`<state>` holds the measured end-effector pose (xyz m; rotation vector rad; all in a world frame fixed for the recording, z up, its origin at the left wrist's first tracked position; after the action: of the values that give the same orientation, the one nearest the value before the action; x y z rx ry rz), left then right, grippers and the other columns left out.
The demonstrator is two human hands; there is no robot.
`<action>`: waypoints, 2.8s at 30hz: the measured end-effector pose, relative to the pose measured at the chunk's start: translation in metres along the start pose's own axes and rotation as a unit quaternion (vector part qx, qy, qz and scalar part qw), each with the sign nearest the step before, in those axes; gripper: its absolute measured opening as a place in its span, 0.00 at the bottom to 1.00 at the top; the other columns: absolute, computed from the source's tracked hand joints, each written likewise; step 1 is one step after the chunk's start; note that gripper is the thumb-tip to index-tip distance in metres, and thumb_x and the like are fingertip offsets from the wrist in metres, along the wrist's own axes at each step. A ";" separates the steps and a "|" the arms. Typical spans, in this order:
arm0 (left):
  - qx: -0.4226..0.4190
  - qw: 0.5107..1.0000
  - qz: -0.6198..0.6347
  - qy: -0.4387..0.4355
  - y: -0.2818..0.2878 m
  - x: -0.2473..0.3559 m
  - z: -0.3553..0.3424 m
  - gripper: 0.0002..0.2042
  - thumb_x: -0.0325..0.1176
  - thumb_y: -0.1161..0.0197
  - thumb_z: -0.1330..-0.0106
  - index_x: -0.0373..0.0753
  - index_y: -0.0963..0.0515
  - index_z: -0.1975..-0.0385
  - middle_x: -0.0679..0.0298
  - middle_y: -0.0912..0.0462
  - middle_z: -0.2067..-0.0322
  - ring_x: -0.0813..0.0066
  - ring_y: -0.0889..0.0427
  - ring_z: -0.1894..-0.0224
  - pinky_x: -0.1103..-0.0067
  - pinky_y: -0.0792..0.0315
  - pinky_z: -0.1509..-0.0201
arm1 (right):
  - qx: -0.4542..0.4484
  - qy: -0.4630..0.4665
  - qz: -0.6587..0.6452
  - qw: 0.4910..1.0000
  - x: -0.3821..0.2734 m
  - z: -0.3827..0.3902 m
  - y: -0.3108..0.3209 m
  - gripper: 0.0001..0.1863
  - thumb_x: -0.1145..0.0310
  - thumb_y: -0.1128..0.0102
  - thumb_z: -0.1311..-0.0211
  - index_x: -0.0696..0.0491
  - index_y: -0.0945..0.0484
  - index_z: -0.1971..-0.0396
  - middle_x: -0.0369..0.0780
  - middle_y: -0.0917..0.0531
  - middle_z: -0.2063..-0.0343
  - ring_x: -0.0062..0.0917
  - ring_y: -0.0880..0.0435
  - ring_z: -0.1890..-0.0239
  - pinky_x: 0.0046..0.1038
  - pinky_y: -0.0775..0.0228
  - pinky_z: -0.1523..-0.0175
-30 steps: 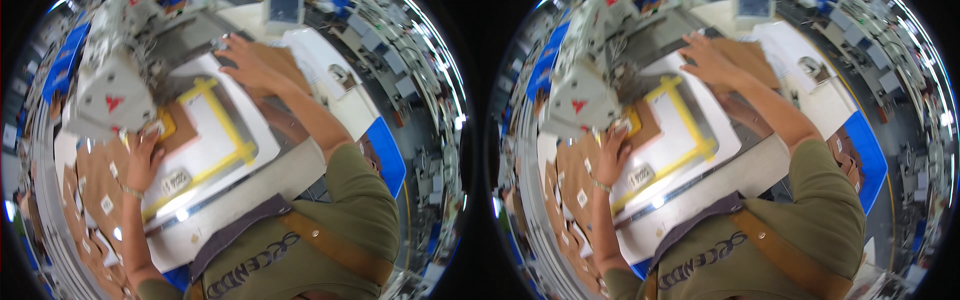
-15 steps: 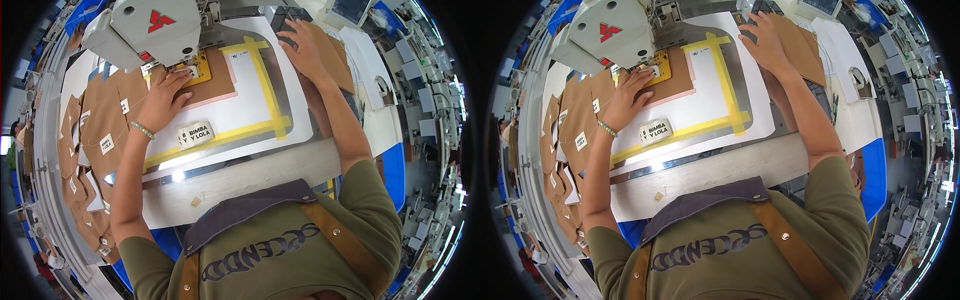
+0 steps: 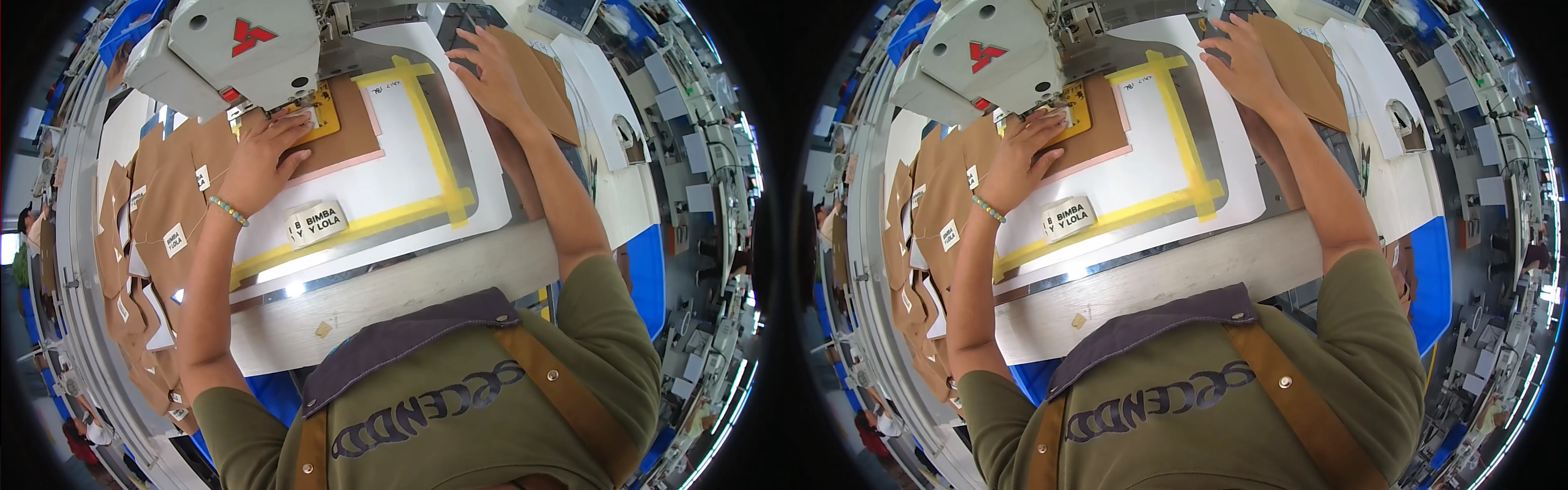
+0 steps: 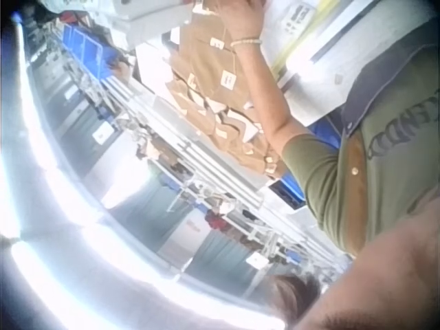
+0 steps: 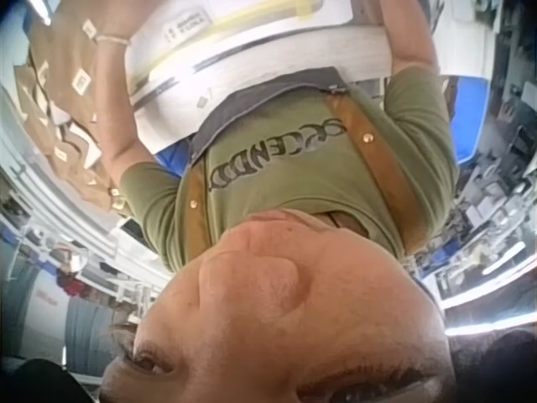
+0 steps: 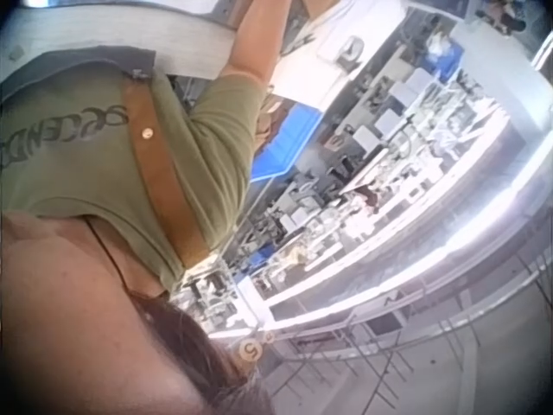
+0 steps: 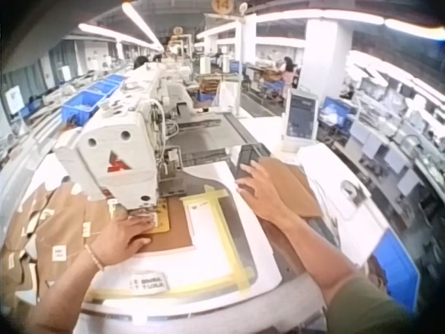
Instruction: Sewing brand labels onto square leather panels using an industrial sewing machine.
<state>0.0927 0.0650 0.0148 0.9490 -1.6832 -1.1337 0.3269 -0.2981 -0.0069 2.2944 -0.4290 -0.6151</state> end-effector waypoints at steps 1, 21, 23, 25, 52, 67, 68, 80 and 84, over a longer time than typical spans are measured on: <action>0.000 1.000 -0.010 -0.007 -0.001 -0.001 -0.001 0.22 0.32 0.33 0.27 0.36 0.20 0.34 0.59 0.21 0.30 0.54 0.32 0.23 0.63 0.37 0.21 | 0.000 -0.002 0.001 1.000 0.000 0.001 0.001 0.13 0.62 0.31 0.29 0.46 0.10 0.49 0.41 0.23 0.29 0.46 0.38 0.20 0.49 0.43 0.20; 0.070 0.994 0.044 0.075 -0.017 -0.039 0.018 0.25 0.36 0.30 0.28 0.36 0.22 0.34 0.53 0.20 0.38 0.53 0.24 0.42 0.69 0.30 0.35 | -0.038 0.051 0.044 0.997 -0.020 0.013 0.003 0.13 0.66 0.36 0.27 0.48 0.11 0.47 0.38 0.21 0.30 0.40 0.34 0.22 0.42 0.41 0.20; 0.090 0.989 0.035 0.111 -0.014 -0.047 0.028 0.26 0.35 0.27 0.30 0.32 0.22 0.35 0.54 0.22 0.38 0.56 0.23 0.39 0.70 0.30 0.35 | -0.098 0.071 -0.002 0.993 -0.042 0.006 0.004 0.14 0.66 0.36 0.26 0.49 0.12 0.46 0.38 0.20 0.31 0.39 0.30 0.24 0.41 0.38 0.22; 0.133 0.974 0.160 0.092 -0.006 -0.040 0.034 0.27 0.33 0.24 0.34 0.29 0.22 0.38 0.56 0.25 0.35 0.62 0.25 0.33 0.70 0.32 0.29 | -0.156 0.084 -0.049 0.983 -0.073 0.004 0.006 0.14 0.65 0.37 0.26 0.50 0.12 0.45 0.39 0.19 0.32 0.38 0.27 0.27 0.39 0.35 0.23; 0.113 0.989 -0.091 -0.038 -0.014 0.000 0.038 0.06 0.23 0.36 0.32 0.37 0.17 0.57 0.57 0.18 0.58 0.54 0.15 0.57 0.63 0.19 0.54 | -0.297 0.160 0.191 0.922 -0.126 0.018 0.017 0.13 0.55 0.32 0.30 0.49 0.12 0.59 0.36 0.13 0.59 0.31 0.12 0.53 0.36 0.18 0.49; 0.058 0.931 -0.269 0.239 0.044 -0.138 0.211 0.18 0.20 0.45 0.26 0.40 0.18 0.39 0.54 0.17 0.39 0.45 0.17 0.42 0.59 0.22 0.37 | -0.198 -0.036 0.241 0.949 -0.021 0.066 0.103 0.12 0.58 0.35 0.30 0.48 0.09 0.57 0.36 0.10 0.58 0.36 0.11 0.54 0.38 0.19 0.50; 0.059 0.923 -0.329 0.190 0.048 -0.129 0.203 0.21 0.19 0.46 0.27 0.41 0.19 0.38 0.56 0.18 0.37 0.47 0.16 0.41 0.60 0.21 0.36 | -0.191 -0.040 0.225 0.955 -0.018 0.067 0.101 0.12 0.58 0.35 0.30 0.48 0.09 0.58 0.35 0.10 0.58 0.36 0.11 0.55 0.38 0.19 0.50; 0.081 0.984 -0.101 0.120 0.023 0.001 0.107 0.23 0.21 0.36 0.29 0.44 0.20 0.34 0.60 0.20 0.33 0.54 0.20 0.32 0.65 0.23 0.29 | -0.193 0.023 0.297 0.935 -0.011 0.062 0.086 0.11 0.60 0.36 0.30 0.48 0.09 0.58 0.36 0.10 0.60 0.37 0.12 0.58 0.38 0.19 0.53; 0.058 0.990 -0.082 0.103 0.016 0.016 0.097 0.22 0.23 0.35 0.28 0.42 0.20 0.35 0.59 0.19 0.34 0.54 0.20 0.32 0.64 0.24 0.29 | -0.167 -0.087 0.203 0.961 -0.004 0.054 0.091 0.10 0.63 0.35 0.29 0.52 0.10 0.59 0.38 0.08 0.59 0.35 0.10 0.59 0.34 0.18 0.53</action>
<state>-0.0054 0.0827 0.0138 1.2535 -1.5375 -1.0121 0.2827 -0.3887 0.0246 1.7700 -0.7921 -0.6272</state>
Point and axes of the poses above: each hand's wrist, its own z-axis away from the middle knuckle, its own y-axis out of the back of the hand, x = y × z, the point moved 1 cm from there along -z, towards the middle knuckle
